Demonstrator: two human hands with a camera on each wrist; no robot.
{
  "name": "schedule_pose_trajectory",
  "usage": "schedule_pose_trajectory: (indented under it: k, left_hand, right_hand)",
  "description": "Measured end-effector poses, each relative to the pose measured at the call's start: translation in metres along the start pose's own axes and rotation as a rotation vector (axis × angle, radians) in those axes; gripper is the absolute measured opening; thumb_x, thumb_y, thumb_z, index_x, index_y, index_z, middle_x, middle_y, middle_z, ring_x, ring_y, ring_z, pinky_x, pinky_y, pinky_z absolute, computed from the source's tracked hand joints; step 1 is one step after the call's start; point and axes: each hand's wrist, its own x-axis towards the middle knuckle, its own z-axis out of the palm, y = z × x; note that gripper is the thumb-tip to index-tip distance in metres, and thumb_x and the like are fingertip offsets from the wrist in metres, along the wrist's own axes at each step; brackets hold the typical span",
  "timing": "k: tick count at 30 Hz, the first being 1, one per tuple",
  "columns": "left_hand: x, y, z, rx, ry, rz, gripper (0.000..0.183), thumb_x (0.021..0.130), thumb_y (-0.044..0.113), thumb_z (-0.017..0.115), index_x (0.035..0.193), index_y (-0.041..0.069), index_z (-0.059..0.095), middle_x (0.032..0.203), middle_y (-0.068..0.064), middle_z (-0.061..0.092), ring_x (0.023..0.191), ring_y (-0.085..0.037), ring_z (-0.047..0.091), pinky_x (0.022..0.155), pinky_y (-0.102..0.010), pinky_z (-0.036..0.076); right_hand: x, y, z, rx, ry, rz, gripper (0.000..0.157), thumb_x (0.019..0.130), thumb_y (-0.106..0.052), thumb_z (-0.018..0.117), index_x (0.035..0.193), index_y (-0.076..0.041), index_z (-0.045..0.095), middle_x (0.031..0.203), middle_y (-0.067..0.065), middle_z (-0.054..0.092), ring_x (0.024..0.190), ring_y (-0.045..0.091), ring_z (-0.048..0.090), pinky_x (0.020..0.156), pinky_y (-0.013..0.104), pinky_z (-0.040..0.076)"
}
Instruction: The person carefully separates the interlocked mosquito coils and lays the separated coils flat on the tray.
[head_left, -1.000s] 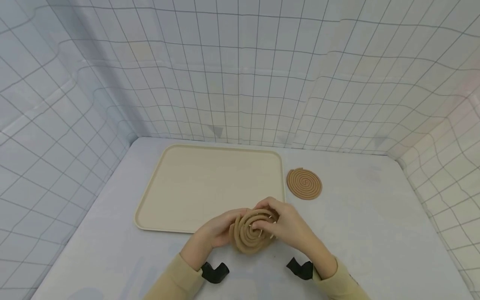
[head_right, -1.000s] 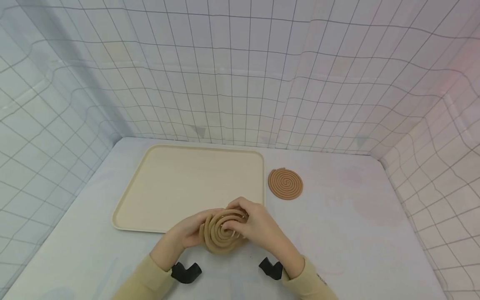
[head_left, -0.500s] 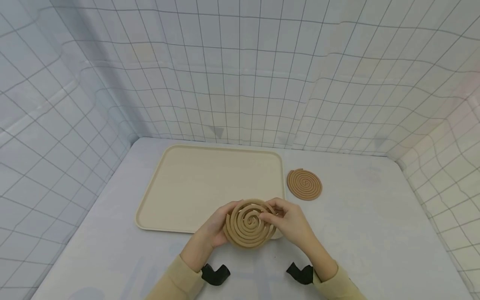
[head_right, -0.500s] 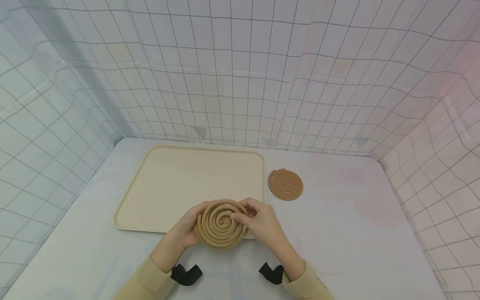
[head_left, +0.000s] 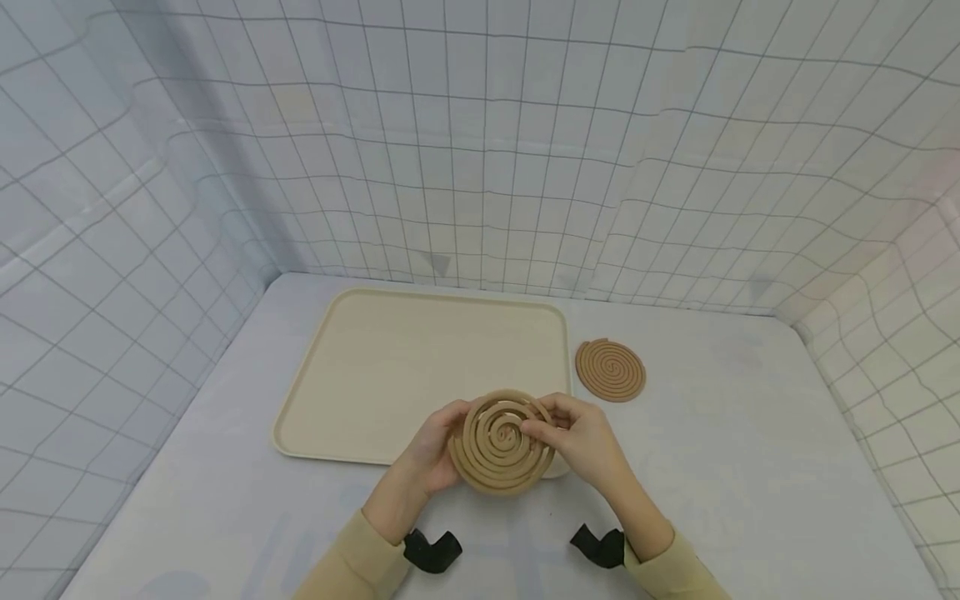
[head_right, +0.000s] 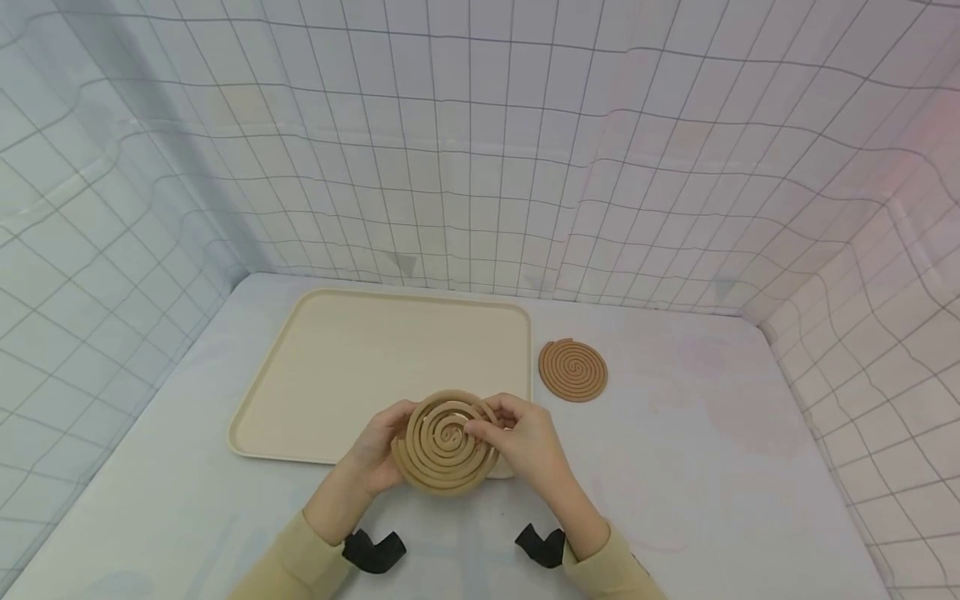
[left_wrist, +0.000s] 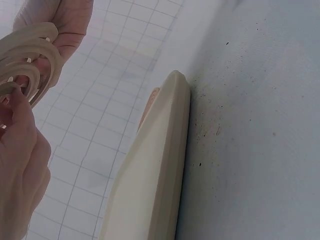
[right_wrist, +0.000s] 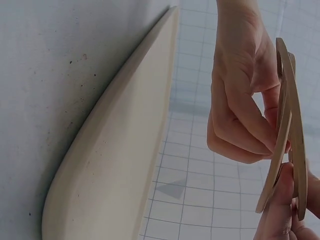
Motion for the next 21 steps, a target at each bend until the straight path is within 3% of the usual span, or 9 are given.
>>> schedule_pose_trajectory:
  k: [7,11,13,15,18,21]
  left_hand:
    - [0.0,-0.0013,-0.0017,-0.036,0.026,0.019,0.023,0.103,0.019,0.029,0.12,0.015,0.044,0.11,0.004,0.055,0.1,-0.004,0.058,0.084,-0.019,0.052]
    - [-0.001,-0.0016,-0.0016,-0.033,0.017,0.019,0.046,0.103,0.017,0.025,0.148,0.009,0.024,0.131,0.0,0.046,0.112,-0.005,0.053,0.093,-0.021,0.049]
    - [-0.0015,-0.0019,-0.0011,-0.034,0.005,0.023,0.052,0.102,0.016,0.022,0.153,0.008,0.014,0.138,-0.002,0.038,0.119,-0.007,0.049,0.098,-0.024,0.046]
    - [-0.0015,-0.0023,-0.0002,-0.062,0.008,0.037,0.047,0.103,0.015,0.021,0.149,0.008,0.024,0.136,-0.002,0.04,0.119,-0.008,0.048,0.099,-0.025,0.044]
    - [-0.0014,-0.0032,0.0018,-0.125,0.019,0.066,0.032,0.106,0.018,0.021,0.124,0.013,0.047,0.121,0.002,0.05,0.111,-0.008,0.052,0.095,-0.026,0.046]
    - [-0.0016,-0.0043,0.0044,-0.179,0.049,0.101,0.033,0.107,0.018,0.023,0.107,0.015,0.055,0.109,0.003,0.056,0.104,-0.008,0.057,0.093,-0.025,0.048]
  right_hand:
    - [0.0022,0.0018,-0.0005,0.067,0.002,0.029,0.026,0.086,-0.015,0.076,0.104,0.002,0.069,0.087,0.012,0.073,0.072,0.012,0.069,0.065,0.024,0.057]
    - [0.0028,0.0022,-0.0001,0.092,0.035,0.062,0.027,0.085,-0.017,0.077,0.105,0.001,0.069,0.089,0.011,0.073,0.073,0.011,0.069,0.067,0.023,0.057]
    - [0.0031,0.003,0.0005,0.11,0.056,0.083,0.028,0.085,-0.017,0.077,0.105,0.0,0.069,0.09,0.01,0.073,0.075,0.01,0.069,0.068,0.022,0.056]
    - [0.0036,0.0039,0.0016,0.135,0.079,0.103,0.027,0.085,-0.017,0.077,0.105,0.001,0.069,0.091,0.009,0.073,0.076,0.01,0.068,0.069,0.021,0.056]
    - [0.0043,0.0056,0.0035,0.177,0.114,0.128,0.027,0.086,-0.016,0.077,0.105,0.001,0.068,0.09,0.008,0.073,0.076,0.009,0.067,0.069,0.02,0.055]
    - [0.0049,0.0073,0.0055,0.235,0.148,0.144,0.028,0.086,-0.013,0.076,0.109,0.001,0.068,0.092,0.009,0.074,0.077,0.008,0.067,0.07,0.02,0.056]
